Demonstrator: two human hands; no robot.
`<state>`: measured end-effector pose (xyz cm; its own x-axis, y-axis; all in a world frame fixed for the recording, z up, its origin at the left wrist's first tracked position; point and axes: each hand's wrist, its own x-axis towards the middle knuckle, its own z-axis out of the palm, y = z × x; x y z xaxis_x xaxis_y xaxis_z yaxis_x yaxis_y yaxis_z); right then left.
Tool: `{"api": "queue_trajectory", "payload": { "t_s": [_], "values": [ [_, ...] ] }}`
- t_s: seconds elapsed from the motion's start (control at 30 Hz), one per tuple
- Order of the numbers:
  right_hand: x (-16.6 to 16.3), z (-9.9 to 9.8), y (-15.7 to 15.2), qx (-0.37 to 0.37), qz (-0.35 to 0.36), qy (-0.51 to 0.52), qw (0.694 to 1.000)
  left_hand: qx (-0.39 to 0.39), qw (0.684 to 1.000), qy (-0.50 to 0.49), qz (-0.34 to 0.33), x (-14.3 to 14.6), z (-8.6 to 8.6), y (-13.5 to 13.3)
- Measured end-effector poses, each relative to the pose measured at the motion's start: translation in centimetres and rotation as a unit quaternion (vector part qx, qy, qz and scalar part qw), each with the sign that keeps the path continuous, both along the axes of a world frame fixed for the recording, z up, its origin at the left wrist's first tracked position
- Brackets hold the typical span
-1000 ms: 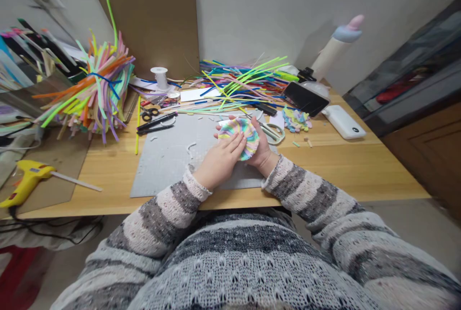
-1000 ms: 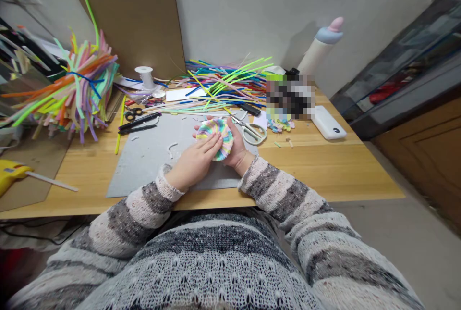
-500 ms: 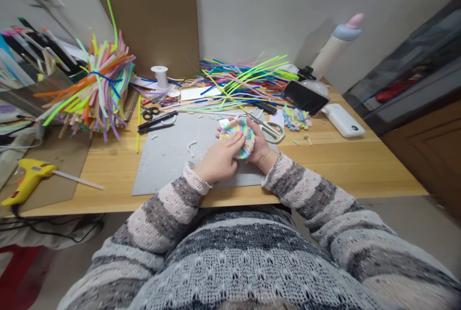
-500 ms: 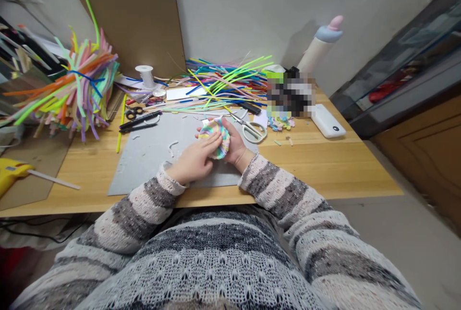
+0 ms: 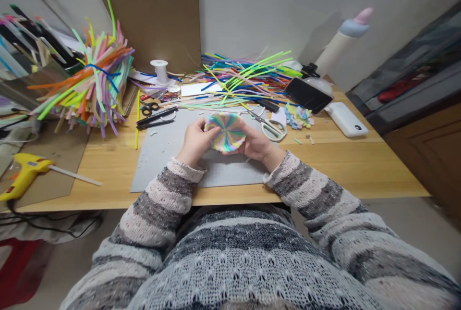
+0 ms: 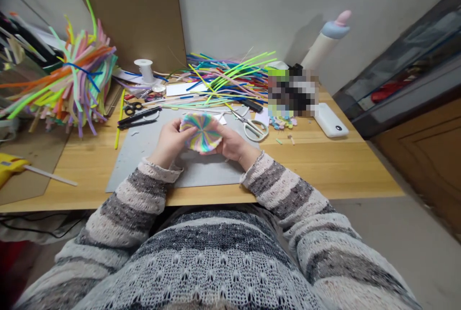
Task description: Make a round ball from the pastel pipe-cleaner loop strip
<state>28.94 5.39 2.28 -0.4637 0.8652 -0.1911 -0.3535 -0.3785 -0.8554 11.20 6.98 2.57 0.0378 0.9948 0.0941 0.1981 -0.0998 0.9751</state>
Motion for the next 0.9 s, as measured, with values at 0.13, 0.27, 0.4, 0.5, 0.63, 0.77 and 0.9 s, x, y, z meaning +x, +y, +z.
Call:
{"api": "queue_trajectory", "payload": {
  "t_s": [0.13,0.27,0.4,0.5,0.63,0.77,0.9],
  "values": [
    [-0.5,-1.4,0.5,0.158,-0.178,-0.151,0.96,-0.009,0.999,-0.014,-0.039,0.2,-0.3,0.2],
    [-0.4,-1.9,0.7,0.196,-0.199,-0.237,0.931,-0.008,0.998,0.035,-0.048,0.5,-0.9,0.0],
    [-0.4,-2.2,0.8,0.197,-0.214,-0.281,0.914,0.0,0.996,0.086,-0.018,0.6,-1.3,0.0],
    [-0.7,-2.6,0.8,0.201,-0.245,-0.304,0.898,0.002,0.992,0.127,0.02,0.9,-1.3,-0.1],
    [-1.2,-3.0,0.6,0.203,-0.271,-0.327,0.882,0.002,0.986,0.157,0.052,1.4,-1.2,-0.4],
    [-1.4,-3.0,0.4,0.231,-0.284,-0.349,0.863,0.007,0.99,0.125,0.063,1.8,-1.6,-0.3],
    [-1.2,-2.7,0.4,0.237,-0.288,-0.366,0.852,-0.002,0.996,0.088,0.028,1.7,-2.2,0.3]
  ]
}}
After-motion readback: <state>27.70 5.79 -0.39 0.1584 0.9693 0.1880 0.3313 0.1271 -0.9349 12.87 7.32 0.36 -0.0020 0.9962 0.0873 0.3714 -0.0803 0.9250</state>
